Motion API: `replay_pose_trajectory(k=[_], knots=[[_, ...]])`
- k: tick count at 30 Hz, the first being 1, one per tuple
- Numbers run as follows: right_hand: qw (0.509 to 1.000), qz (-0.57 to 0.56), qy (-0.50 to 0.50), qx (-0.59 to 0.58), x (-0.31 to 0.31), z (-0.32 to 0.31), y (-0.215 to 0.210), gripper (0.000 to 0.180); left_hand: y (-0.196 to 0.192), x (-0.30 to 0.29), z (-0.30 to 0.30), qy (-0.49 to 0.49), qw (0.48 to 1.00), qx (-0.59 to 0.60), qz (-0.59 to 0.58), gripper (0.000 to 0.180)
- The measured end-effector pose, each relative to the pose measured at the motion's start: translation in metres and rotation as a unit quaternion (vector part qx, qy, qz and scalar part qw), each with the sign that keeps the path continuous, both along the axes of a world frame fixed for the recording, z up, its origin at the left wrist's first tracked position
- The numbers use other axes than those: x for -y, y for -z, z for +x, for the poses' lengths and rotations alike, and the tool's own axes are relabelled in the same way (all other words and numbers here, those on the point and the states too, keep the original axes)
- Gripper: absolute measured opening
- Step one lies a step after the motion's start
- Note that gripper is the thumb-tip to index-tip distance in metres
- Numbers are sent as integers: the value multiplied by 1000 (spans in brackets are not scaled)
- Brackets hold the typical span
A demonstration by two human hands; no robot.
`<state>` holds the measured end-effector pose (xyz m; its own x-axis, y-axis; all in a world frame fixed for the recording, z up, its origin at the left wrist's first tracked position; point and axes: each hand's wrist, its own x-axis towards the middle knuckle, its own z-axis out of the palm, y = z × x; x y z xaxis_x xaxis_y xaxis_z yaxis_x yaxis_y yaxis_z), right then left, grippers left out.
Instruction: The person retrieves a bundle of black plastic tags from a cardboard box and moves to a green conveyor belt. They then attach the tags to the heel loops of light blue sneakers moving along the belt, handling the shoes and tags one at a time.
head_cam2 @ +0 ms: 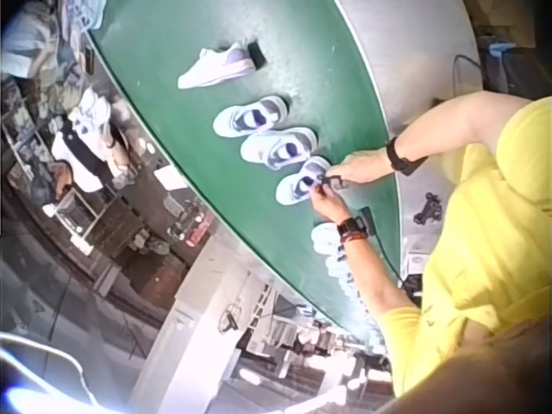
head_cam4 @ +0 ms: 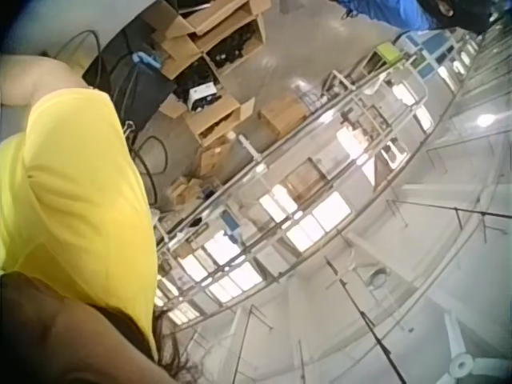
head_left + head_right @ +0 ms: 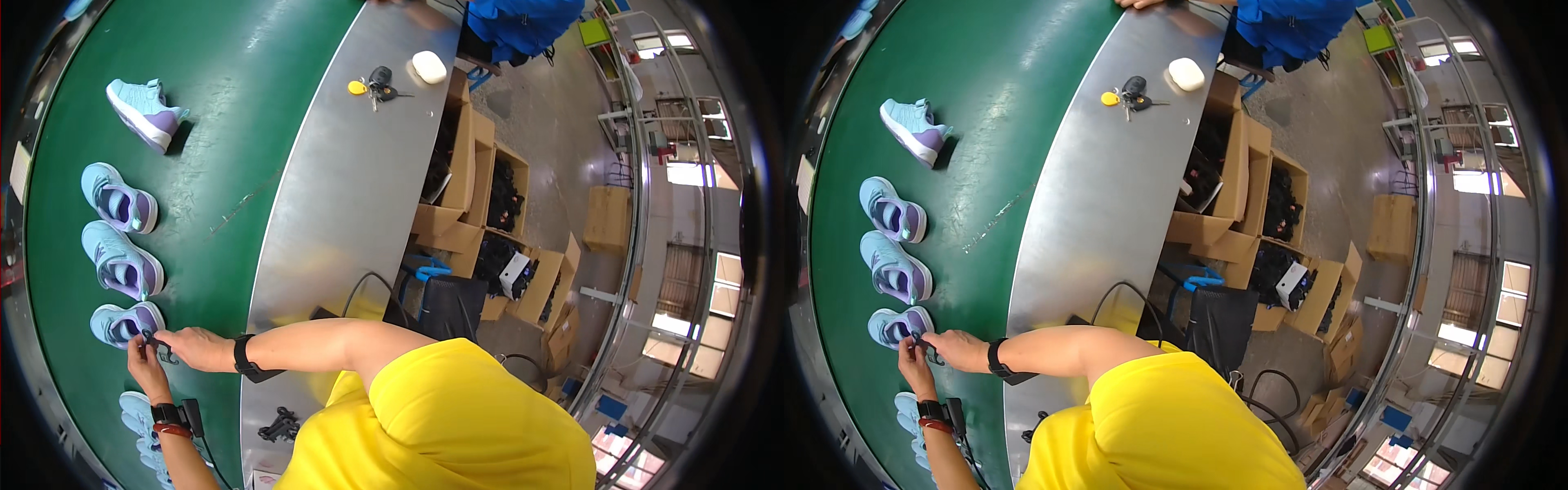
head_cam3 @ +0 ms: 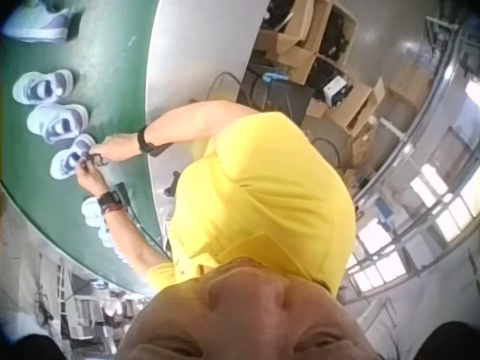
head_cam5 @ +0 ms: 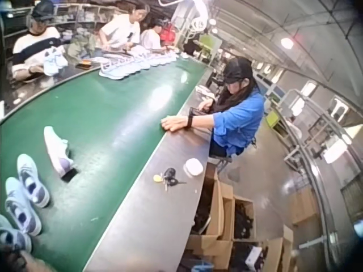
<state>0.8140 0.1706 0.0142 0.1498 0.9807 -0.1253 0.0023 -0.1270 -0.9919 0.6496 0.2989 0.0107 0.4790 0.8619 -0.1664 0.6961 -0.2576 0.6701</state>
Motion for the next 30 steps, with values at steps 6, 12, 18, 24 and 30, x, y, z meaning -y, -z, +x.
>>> replay_pose_trajectory(k=[6,12,18,24,30], knots=[[996,50,70,22,-1,-12,4,39,-5,13,-16,-16,998,-29,54,17],[984,-71,23,-162,4,-4,2,43,-22,19,4,29,994,-62,87,13],[996,-63,29,-64,1,-20,-3,38,-12,31,-19,-7,994,-24,103,17],[995,-78,-10,-58,10,-26,-1,41,-15,36,-17,-5,994,-25,111,16],[997,-66,-26,-43,13,-29,4,38,-12,32,-24,8,994,-39,103,15]])
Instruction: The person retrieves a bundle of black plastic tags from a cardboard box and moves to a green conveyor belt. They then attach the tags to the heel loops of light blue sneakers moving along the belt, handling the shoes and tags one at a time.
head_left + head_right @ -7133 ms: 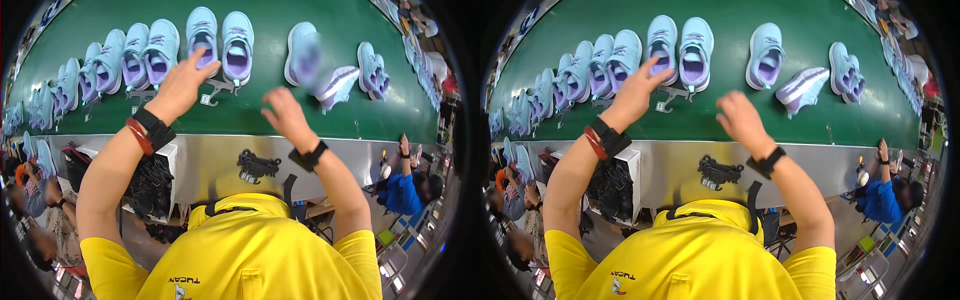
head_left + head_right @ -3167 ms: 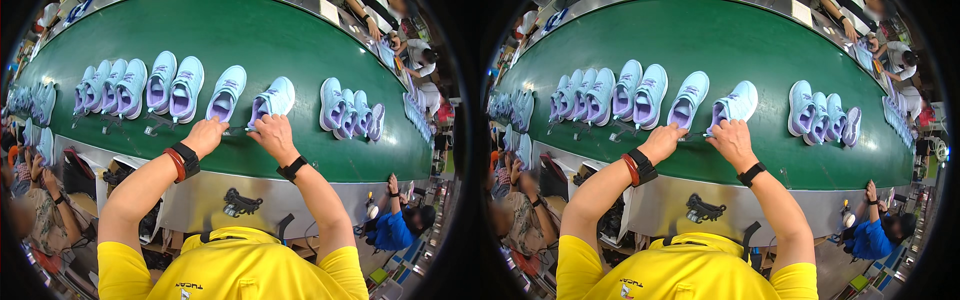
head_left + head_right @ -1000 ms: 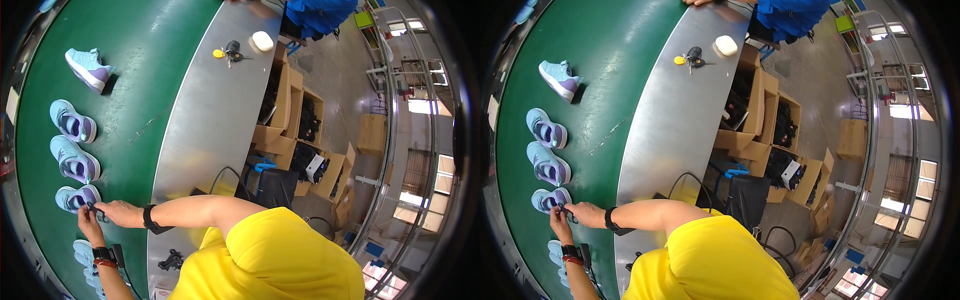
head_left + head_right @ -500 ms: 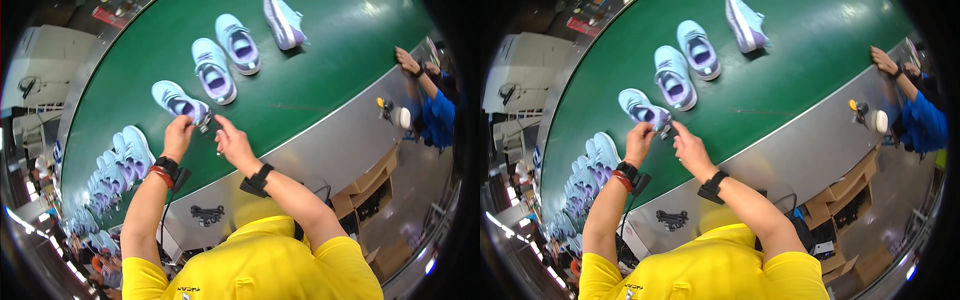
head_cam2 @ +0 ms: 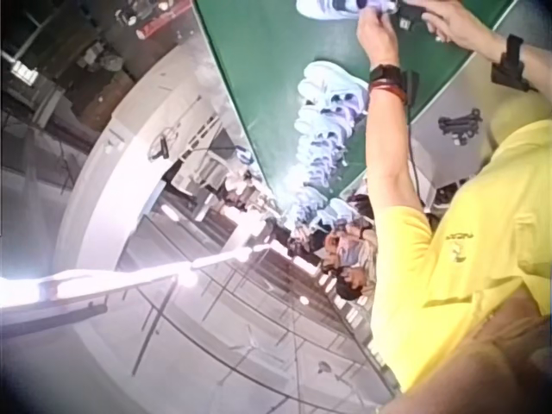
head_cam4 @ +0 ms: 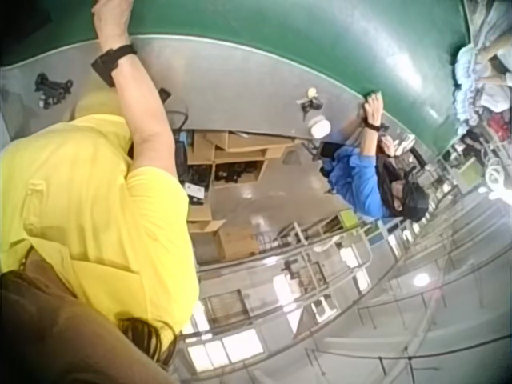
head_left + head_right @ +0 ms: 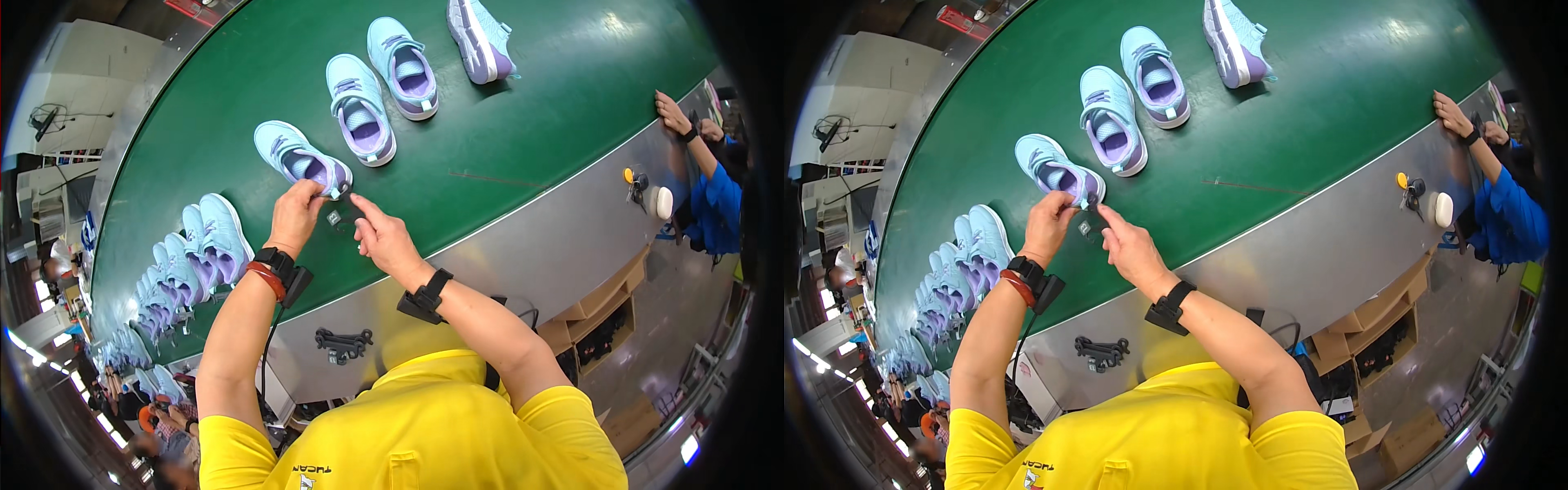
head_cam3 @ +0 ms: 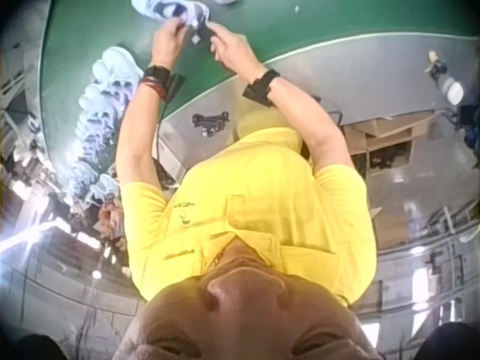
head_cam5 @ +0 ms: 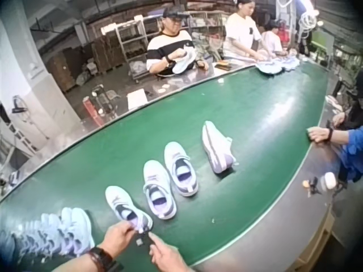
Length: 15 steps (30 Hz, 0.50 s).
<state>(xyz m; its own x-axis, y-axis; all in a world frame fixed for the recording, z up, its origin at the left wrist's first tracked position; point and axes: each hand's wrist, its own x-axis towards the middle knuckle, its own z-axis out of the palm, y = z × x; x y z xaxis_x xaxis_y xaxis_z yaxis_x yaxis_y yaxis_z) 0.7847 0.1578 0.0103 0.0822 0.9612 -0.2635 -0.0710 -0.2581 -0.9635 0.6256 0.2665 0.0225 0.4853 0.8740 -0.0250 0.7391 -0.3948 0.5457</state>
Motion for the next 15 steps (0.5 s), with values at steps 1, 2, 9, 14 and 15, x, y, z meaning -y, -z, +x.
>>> replay_pose_trajectory(k=[1,2,9,14,15], knots=[[1000,4,-10,5,0,0,0,37,-1,0,0,3,1000,-3,1,15],[1000,9,-19,10,-1,-1,0,35,-2,-2,-1,7,1000,-7,2,15],[981,-6,-148,-126,-35,17,6,22,17,-12,-51,75,989,-110,69,29],[981,7,-195,-10,-46,-6,-6,14,-18,19,-35,153,969,-186,57,58],[985,83,-107,111,-50,-2,-1,13,-12,18,-34,145,966,-212,24,51]])
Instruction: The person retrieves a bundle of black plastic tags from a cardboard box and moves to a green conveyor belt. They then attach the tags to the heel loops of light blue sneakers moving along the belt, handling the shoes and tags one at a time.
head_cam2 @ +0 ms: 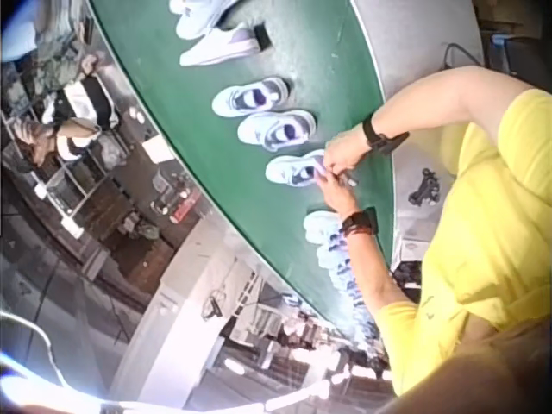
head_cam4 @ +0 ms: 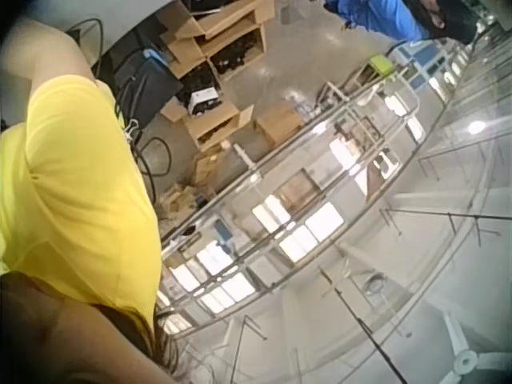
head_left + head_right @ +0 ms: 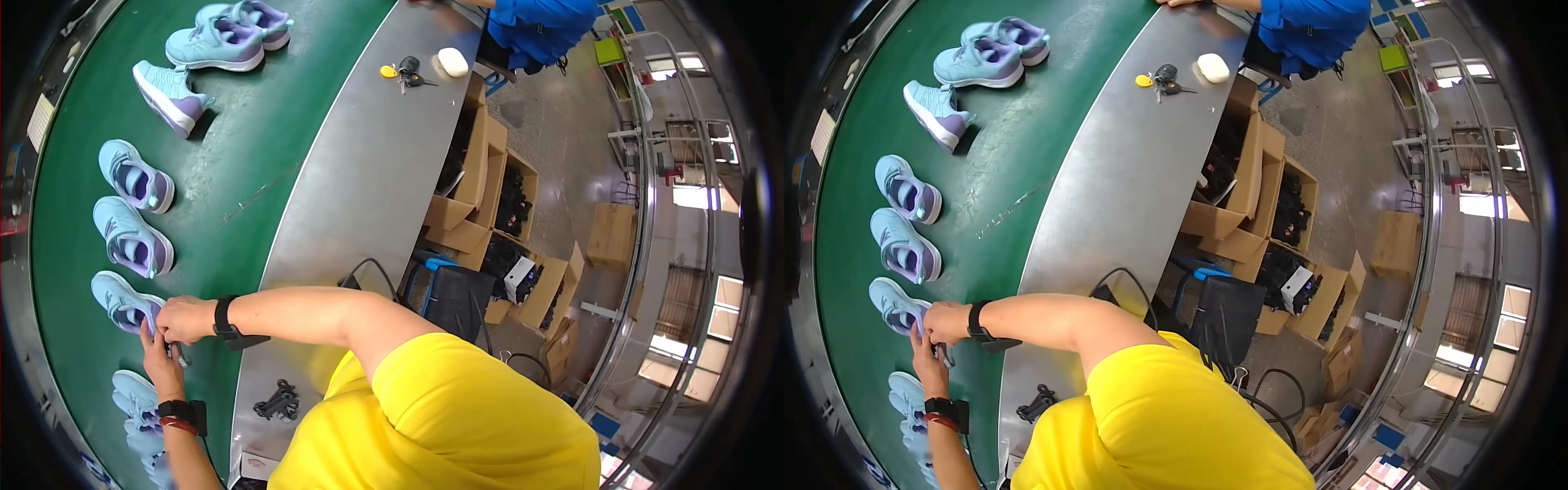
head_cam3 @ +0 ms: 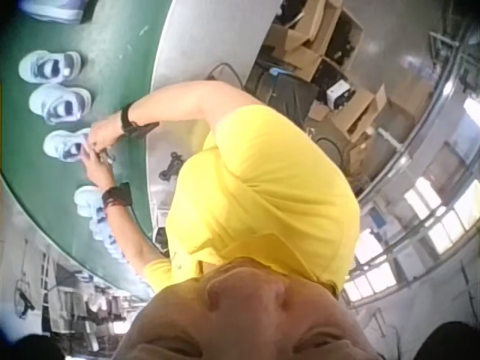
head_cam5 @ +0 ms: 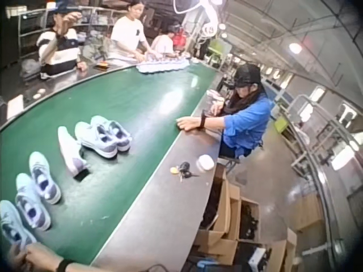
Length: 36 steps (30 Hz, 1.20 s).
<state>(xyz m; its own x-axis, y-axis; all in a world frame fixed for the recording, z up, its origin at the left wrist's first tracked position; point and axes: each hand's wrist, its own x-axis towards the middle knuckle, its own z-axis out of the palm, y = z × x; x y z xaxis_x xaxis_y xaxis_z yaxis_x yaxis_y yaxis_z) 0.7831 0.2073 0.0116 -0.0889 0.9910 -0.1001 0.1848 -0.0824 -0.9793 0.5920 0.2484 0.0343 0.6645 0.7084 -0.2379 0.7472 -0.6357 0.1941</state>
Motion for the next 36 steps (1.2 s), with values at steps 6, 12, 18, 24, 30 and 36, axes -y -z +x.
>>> replay_pose_trajectory(k=[6,12,18,24,30,36], knots=[[902,209,39,375,-37,47,-7,15,4,0,-7,-52,997,55,-2,40],[903,283,-66,317,-64,57,41,13,-15,-4,-20,-61,996,59,-27,40],[817,330,-169,441,-53,22,-18,24,-20,0,-33,-161,979,77,-103,46],[790,329,-201,477,-51,3,-37,21,-20,4,-31,-169,978,62,-107,40],[736,328,-253,536,-55,-6,-32,18,-15,6,-29,-162,976,98,-110,38],[885,261,-162,349,-49,-10,-28,26,-12,9,-49,-149,943,283,-91,52]])
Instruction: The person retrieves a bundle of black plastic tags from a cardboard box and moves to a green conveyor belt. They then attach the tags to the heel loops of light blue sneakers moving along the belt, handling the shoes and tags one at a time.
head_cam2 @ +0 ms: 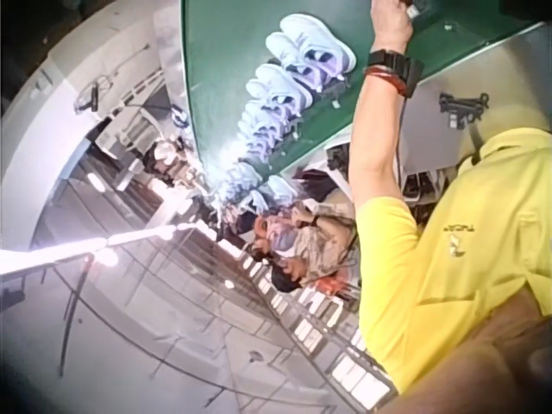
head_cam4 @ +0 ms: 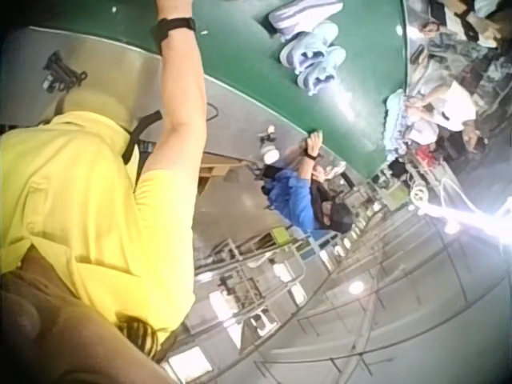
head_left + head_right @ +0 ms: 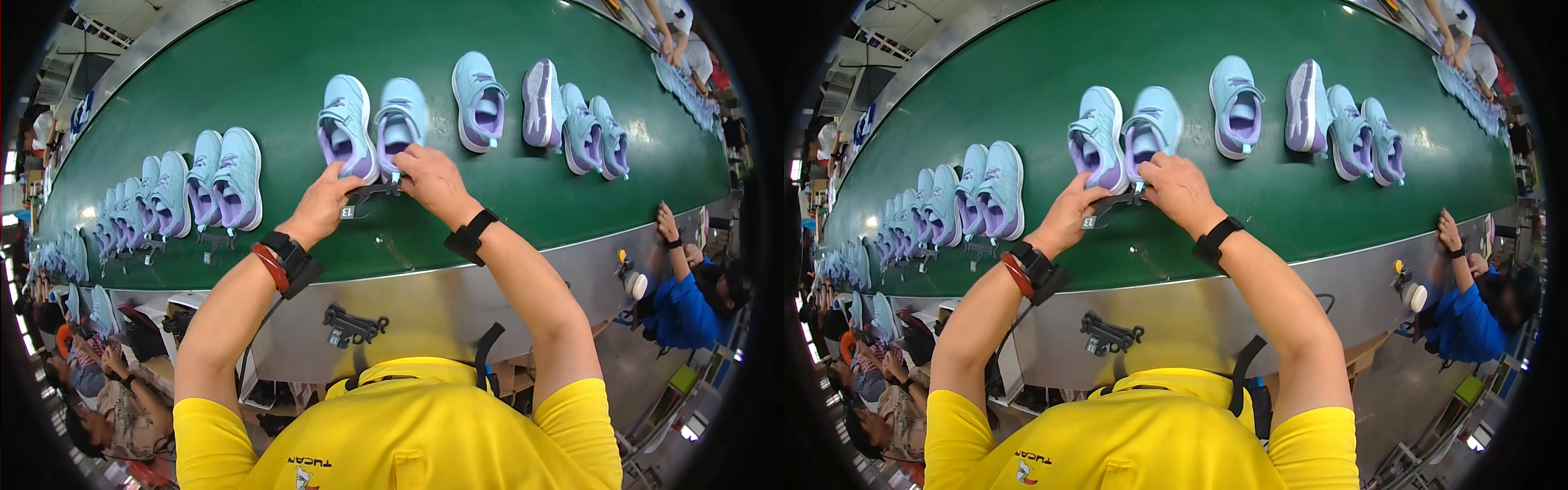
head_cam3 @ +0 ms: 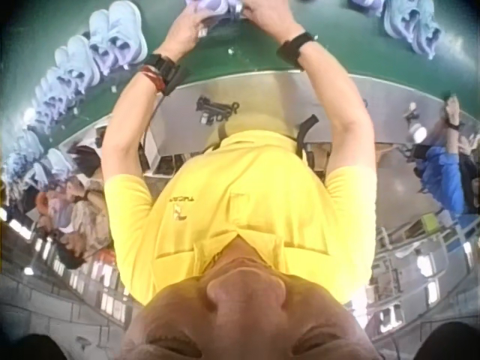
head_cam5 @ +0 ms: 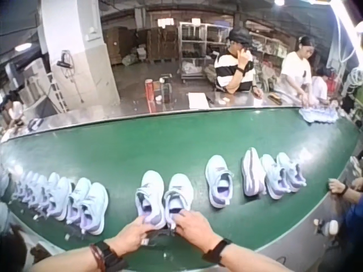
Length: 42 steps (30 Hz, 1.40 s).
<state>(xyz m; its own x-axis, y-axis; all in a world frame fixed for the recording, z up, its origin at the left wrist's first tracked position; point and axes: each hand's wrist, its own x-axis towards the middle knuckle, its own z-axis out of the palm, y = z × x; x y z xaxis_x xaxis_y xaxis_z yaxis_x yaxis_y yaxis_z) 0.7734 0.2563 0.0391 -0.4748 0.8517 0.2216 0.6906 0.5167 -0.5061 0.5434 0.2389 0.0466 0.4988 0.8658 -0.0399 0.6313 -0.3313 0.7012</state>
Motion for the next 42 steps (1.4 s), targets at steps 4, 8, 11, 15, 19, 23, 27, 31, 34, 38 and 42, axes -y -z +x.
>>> replay_pose_trajectory(k=[4,8,11,15,19,23,27,31,34,38,42], knots=[[988,-56,88,-113,50,-7,2,30,-30,1,-28,51,980,-193,-21,76],[990,-52,-82,101,137,-20,13,11,-47,-21,-6,11,987,-148,68,65],[981,-130,-104,-102,183,-48,1,35,-52,-41,62,49,991,-106,59,58],[983,-161,-82,-24,211,-72,24,9,-29,-46,138,76,992,-39,97,60],[994,-95,-4,-62,236,-85,41,11,-16,-63,182,129,987,-87,31,63],[992,-116,-28,-49,237,-84,34,14,37,-113,165,190,963,-135,137,54],[986,-135,27,-95,233,-83,38,15,38,-123,157,39,994,-92,40,45],[956,-191,50,-215,229,-54,33,14,47,-149,126,60,987,-145,23,37],[874,-273,97,-390,227,6,26,16,42,-127,125,144,975,-148,78,23],[824,-334,267,-373,210,84,32,27,30,-60,149,192,955,-123,187,20],[736,-369,313,-473,187,123,3,36,-4,-18,169,168,970,-115,134,10]])
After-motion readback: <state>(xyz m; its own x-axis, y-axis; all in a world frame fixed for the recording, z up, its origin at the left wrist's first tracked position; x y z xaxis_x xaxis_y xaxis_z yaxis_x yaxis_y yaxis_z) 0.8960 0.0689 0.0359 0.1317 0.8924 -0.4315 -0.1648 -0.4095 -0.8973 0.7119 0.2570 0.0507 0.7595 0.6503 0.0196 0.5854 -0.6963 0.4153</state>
